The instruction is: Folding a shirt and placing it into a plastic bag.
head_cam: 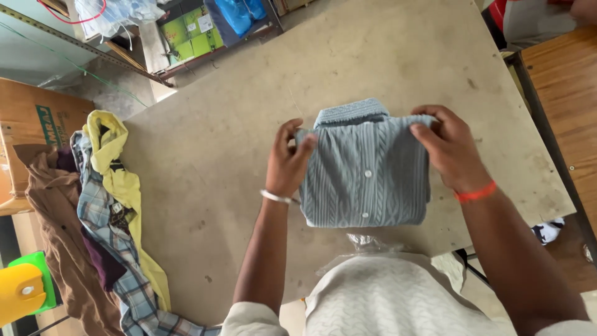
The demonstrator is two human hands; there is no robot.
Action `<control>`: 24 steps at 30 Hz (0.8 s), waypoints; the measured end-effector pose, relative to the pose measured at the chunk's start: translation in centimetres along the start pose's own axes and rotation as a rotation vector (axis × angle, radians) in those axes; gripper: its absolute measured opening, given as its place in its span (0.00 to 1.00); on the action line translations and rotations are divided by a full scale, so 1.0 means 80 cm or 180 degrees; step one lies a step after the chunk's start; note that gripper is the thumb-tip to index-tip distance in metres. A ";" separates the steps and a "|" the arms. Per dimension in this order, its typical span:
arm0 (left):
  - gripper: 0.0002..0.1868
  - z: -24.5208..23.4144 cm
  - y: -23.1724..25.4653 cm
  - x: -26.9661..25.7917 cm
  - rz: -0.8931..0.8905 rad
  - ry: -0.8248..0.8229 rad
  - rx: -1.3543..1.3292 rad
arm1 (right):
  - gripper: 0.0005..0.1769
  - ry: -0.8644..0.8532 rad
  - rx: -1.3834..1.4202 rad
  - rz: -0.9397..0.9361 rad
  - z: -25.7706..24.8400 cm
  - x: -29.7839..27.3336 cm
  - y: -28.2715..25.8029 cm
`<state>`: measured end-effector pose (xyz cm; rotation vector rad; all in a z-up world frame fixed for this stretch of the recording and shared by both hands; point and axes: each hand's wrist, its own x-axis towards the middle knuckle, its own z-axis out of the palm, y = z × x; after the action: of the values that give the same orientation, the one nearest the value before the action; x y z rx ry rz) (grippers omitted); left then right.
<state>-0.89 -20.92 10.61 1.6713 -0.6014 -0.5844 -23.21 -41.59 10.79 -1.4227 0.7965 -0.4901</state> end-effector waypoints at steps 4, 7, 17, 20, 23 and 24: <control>0.23 0.013 -0.050 0.038 -0.0091 0.0039 0.1504 | 0.12 -0.0023 -0.0458 0.0231 0.010 0.059 0.045; 0.19 0.014 -0.084 0.044 -0.0418 0.0036 0.1325 | 0.11 0.0003 -0.0756 0.0193 0.013 0.073 0.063; 0.31 0.014 -0.064 0.033 -0.0153 0.0231 0.2036 | 0.27 -0.0004 -0.1520 -0.0015 0.017 0.069 0.055; 0.34 0.015 -0.063 0.036 -0.0127 -0.0150 0.2306 | 0.36 -0.0260 -0.1865 -0.0024 0.016 0.068 0.049; 0.32 0.012 -0.033 0.040 -0.0539 -0.0369 0.2326 | 0.34 -0.0521 -0.1819 0.0137 0.014 0.069 0.048; 0.30 0.011 -0.013 0.041 -0.1169 -0.0594 0.2083 | 0.30 -0.0625 -0.1896 0.0259 0.014 0.067 0.046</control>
<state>1.01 -23.54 9.24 2.3907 -0.6667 -0.8762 -19.42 -44.31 6.15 -1.9406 0.8748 -0.0381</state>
